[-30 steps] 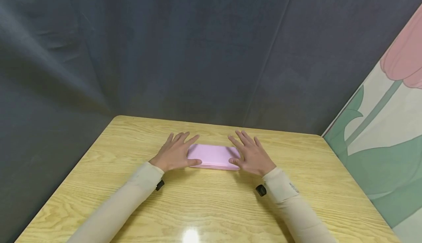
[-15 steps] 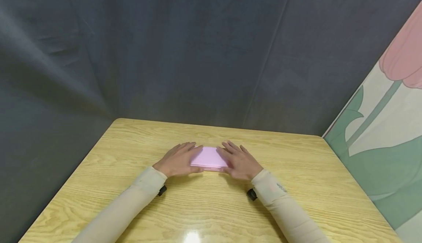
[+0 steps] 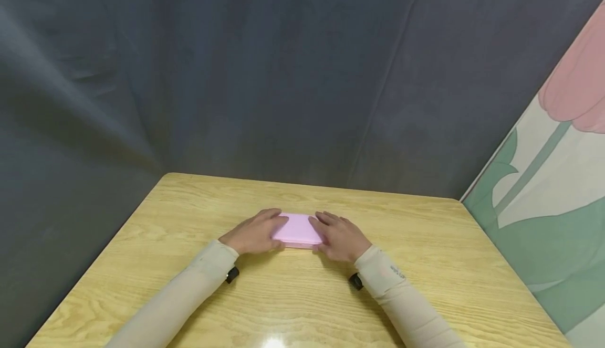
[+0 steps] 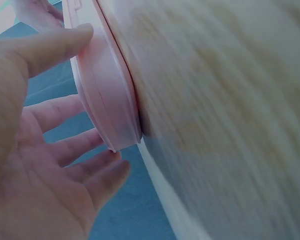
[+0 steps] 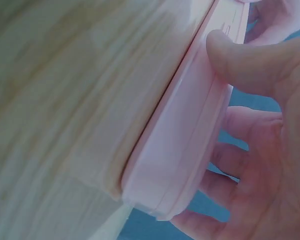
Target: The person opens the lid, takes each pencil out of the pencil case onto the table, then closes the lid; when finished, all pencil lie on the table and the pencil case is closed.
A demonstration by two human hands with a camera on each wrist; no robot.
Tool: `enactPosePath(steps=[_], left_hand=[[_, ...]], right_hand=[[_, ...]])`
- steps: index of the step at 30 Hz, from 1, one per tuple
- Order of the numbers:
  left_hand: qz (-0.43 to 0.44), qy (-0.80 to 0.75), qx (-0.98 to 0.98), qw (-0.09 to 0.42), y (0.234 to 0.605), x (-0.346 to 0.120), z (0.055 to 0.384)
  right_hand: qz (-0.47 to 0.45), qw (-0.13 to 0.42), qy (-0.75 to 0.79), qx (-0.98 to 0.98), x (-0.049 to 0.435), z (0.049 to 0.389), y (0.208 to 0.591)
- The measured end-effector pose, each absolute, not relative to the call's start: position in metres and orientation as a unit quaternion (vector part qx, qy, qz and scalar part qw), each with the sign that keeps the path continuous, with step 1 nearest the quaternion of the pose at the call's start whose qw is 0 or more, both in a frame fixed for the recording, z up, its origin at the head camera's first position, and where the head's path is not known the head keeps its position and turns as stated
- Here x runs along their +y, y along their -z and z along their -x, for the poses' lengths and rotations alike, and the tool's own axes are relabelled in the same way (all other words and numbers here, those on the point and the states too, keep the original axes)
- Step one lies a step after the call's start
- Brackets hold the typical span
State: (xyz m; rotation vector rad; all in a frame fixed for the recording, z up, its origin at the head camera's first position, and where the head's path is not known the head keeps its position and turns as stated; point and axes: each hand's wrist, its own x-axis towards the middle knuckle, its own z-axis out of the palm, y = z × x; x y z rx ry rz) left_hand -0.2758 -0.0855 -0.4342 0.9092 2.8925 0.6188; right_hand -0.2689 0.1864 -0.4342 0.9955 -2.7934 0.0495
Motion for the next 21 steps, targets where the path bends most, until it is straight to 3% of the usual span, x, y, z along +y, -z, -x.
enactPosePath(steps=[8, 21], left_hand=[[-0.283, -0.259, 0.921, 0.060, 0.443, -0.085, 0.282], [-0.254, -0.243, 0.934, 0.063, 0.443, -0.087, 0.292]], right_hand=[[-0.327, 0.111, 0.016, -0.938, 0.175, 0.264, 0.437], [-0.342, 0.177, 0.101, -0.917, 0.164, 0.269, 0.437]])
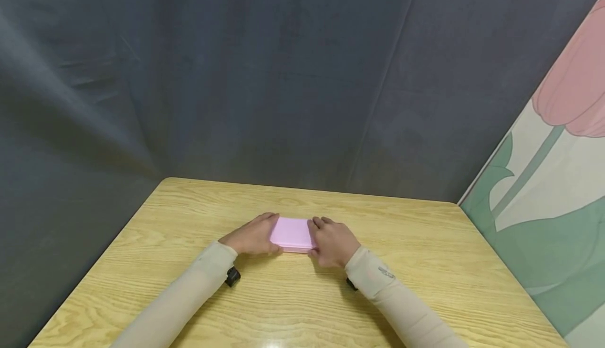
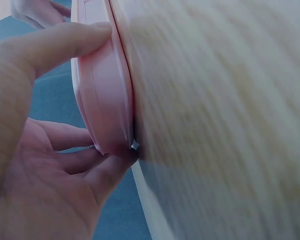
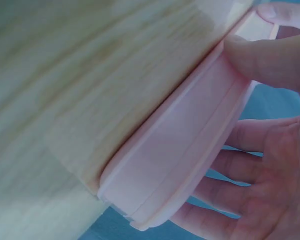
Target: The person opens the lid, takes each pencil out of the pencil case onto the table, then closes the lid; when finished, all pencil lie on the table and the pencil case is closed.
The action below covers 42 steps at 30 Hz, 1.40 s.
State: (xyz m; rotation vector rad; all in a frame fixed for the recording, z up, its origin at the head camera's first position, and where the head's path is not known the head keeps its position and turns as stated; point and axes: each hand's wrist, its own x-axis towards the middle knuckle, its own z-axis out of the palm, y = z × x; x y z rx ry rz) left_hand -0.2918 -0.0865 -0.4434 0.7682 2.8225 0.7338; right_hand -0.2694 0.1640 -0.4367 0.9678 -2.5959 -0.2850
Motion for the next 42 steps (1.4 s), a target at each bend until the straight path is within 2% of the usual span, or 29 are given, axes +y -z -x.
enactPosePath(steps=[12, 22, 32, 38, 42], left_hand=[[-0.222, -0.248, 0.940, 0.074, 0.439, -0.082, 0.294], [-0.220, -0.262, 0.936, 0.081, 0.442, -0.084, 0.301], [-0.241, -0.278, 0.927, 0.067, 0.434, -0.081, 0.312], [-0.208, -0.323, 0.920, 0.074, 0.446, -0.089, 0.311], [-0.200, -0.349, 0.912, 0.077, 0.452, -0.092, 0.304]], right_hand=[[-0.359, 0.220, 0.146, -0.895, 0.152, 0.270, 0.433], [-0.378, 0.221, 0.184, -0.880, 0.142, 0.269, 0.431], [-0.364, 0.187, 0.206, -0.889, 0.141, 0.269, 0.417], [-0.377, 0.181, 0.140, -0.898, 0.156, 0.272, 0.414], [-0.375, 0.126, 0.077, -0.915, 0.182, 0.275, 0.414]])
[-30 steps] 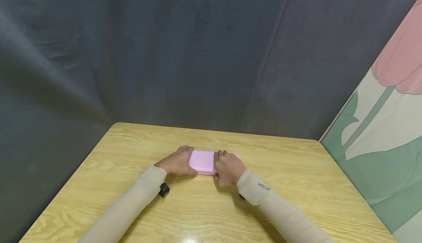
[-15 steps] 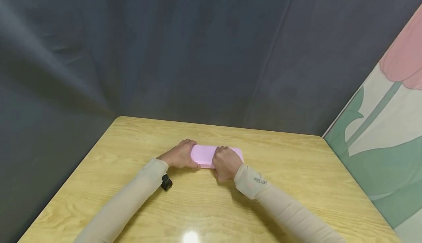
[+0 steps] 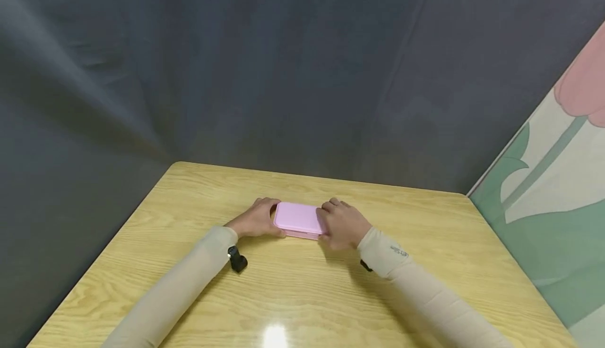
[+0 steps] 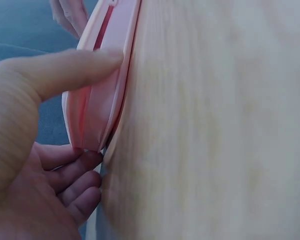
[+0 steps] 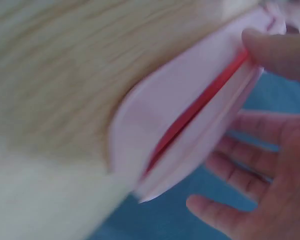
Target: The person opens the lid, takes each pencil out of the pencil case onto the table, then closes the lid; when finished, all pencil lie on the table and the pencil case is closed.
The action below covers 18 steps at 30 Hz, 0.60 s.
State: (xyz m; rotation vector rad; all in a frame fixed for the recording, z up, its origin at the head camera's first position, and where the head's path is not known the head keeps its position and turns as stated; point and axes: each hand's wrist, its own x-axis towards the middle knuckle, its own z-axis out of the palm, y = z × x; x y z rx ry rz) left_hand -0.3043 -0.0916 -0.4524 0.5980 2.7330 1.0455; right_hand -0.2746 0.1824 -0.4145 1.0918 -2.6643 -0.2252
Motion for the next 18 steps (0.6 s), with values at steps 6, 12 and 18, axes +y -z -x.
enactPosePath(steps=[6, 12, 18], left_hand=[[-0.191, -0.367, 0.908, 0.070, 0.451, -0.090, 0.299], [-0.185, -0.366, 0.910, 0.051, 0.449, -0.084, 0.293], [-0.171, -0.365, 0.913, 0.061, 0.451, -0.082, 0.287]], right_hand=[[-0.323, 0.001, -0.052, -0.945, 0.221, 0.281, 0.410], [-0.289, -0.019, -0.168, -0.942, 0.247, 0.289, 0.405], [-0.190, -0.043, -0.346, -0.918, 0.265, 0.301, 0.406]])
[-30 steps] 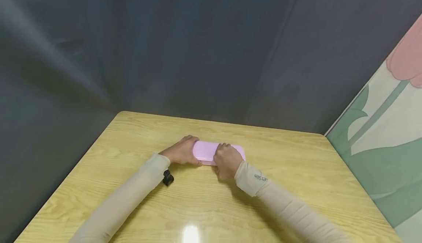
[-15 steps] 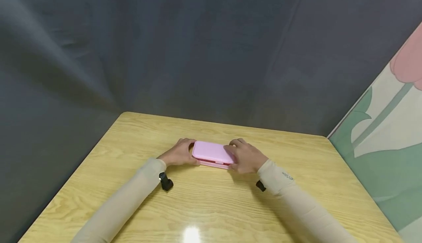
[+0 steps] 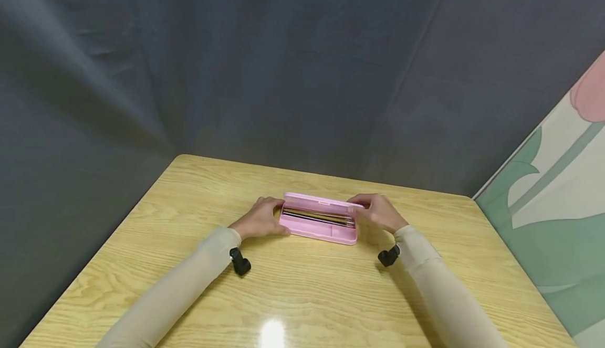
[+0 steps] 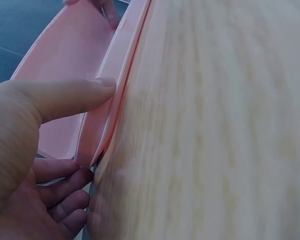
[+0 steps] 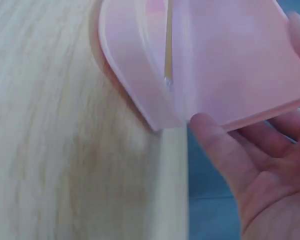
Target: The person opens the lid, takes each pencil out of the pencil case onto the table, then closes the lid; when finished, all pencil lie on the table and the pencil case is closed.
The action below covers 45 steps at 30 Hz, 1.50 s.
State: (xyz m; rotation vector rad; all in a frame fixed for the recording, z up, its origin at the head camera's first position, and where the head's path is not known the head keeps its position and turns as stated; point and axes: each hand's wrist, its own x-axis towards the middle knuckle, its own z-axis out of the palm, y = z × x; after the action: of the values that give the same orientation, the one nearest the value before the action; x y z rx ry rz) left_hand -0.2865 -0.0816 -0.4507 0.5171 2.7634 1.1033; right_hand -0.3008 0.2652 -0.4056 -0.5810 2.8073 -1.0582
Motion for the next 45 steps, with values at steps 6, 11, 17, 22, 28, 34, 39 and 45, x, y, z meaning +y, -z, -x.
enactPosePath(steps=[6, 11, 17, 22, 28, 34, 39, 45], left_hand=[[-0.177, -0.367, 0.912, 0.052, 0.451, -0.080, 0.288], [-0.176, -0.364, 0.913, 0.057, 0.451, -0.079, 0.287], [-0.175, -0.369, 0.911, 0.058, 0.451, -0.079, 0.286], [-0.167, -0.376, 0.909, 0.062, 0.451, -0.078, 0.283], [-0.165, -0.371, 0.911, 0.066, 0.451, -0.077, 0.285], [-0.174, -0.365, 0.912, 0.064, 0.451, -0.077, 0.284], [-0.187, -0.356, 0.914, 0.058, 0.450, -0.076, 0.282], [-0.187, -0.346, 0.918, 0.051, 0.448, -0.076, 0.283]], right_hand=[[0.135, 0.107, 0.599, 0.782, 0.283, 0.322, 0.419], [0.116, 0.111, 0.656, 0.738, 0.292, 0.335, 0.432], [0.085, 0.083, 0.608, 0.785, 0.288, 0.348, 0.438], [0.039, 0.093, 0.599, 0.794, 0.286, 0.358, 0.442], [0.001, 0.104, 0.583, 0.806, 0.286, 0.364, 0.447], [-0.024, 0.110, 0.559, 0.822, 0.283, 0.364, 0.447], [-0.027, 0.056, 0.519, 0.853, 0.281, 0.354, 0.440], [0.036, -0.077, 0.509, 0.857, 0.280, 0.329, 0.420]])
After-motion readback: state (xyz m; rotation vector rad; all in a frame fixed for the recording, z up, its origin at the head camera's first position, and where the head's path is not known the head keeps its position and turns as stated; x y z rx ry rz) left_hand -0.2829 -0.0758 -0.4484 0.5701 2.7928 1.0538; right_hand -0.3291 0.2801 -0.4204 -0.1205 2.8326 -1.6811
